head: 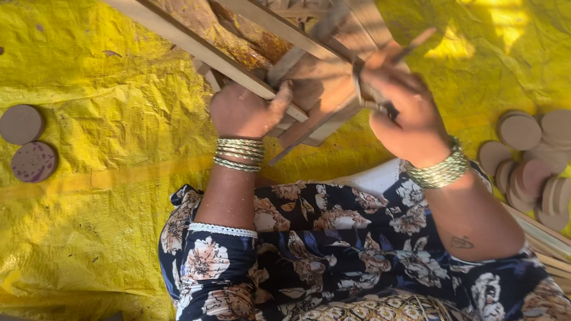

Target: The person sits on the ground holding a small wooden chair frame on their lap and sands its surfaces with a sanding block, rotating the chair to reach different sides, rails and edges. Other small wooden furniture pieces and sanding discs lie on the tarp around them.

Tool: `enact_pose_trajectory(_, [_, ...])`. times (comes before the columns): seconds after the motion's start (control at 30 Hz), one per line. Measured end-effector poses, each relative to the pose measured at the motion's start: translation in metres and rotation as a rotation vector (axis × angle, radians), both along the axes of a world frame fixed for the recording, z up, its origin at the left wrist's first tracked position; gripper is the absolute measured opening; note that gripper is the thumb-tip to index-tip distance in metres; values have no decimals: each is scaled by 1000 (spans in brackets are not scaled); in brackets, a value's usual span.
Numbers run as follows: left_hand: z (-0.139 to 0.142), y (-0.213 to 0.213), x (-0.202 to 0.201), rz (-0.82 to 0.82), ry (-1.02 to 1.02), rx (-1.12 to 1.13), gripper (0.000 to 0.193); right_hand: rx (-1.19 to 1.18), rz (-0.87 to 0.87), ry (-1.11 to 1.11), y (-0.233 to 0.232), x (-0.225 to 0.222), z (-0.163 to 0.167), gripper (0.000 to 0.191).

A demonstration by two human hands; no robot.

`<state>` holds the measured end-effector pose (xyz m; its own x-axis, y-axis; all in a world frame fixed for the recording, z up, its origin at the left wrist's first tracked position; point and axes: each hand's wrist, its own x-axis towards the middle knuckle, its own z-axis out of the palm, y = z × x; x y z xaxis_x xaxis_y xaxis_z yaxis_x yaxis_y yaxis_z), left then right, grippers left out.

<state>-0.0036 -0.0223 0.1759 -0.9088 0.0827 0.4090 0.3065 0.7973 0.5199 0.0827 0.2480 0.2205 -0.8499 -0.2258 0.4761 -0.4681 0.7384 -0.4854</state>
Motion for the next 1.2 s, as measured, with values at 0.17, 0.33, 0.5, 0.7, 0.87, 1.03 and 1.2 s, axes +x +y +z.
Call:
enact_pose_trajectory(0.17, [4,-6,-1,-20,-108,-66,53,166,-32,217,-27,-23,5,70])
enact_pose_trajectory(0.33, [-2,-7,-2,97,35,-75,58,427,-68,115,-36,-24,-17,63])
enact_pose_trajectory(0.5, [2,-14,-7,80,60,-29,54,284,-62,-235,-19,-13,-10,55])
enact_pose_trajectory(0.7, [15,2,7,-18,-29,-95,51,88,48,210,-54,-18,10,66])
enact_pose_trajectory(0.87, [13,12,9,20,87,-99,54,169,-49,216,-61,-18,1,74])
enact_pose_trajectory(1.03, [3,11,6,15,89,-74,62,244,-87,118,-36,-12,-27,72])
enact_pose_trajectory(1.2, [0,4,3,12,66,-97,61,387,-192,-51,-11,-4,-36,74])
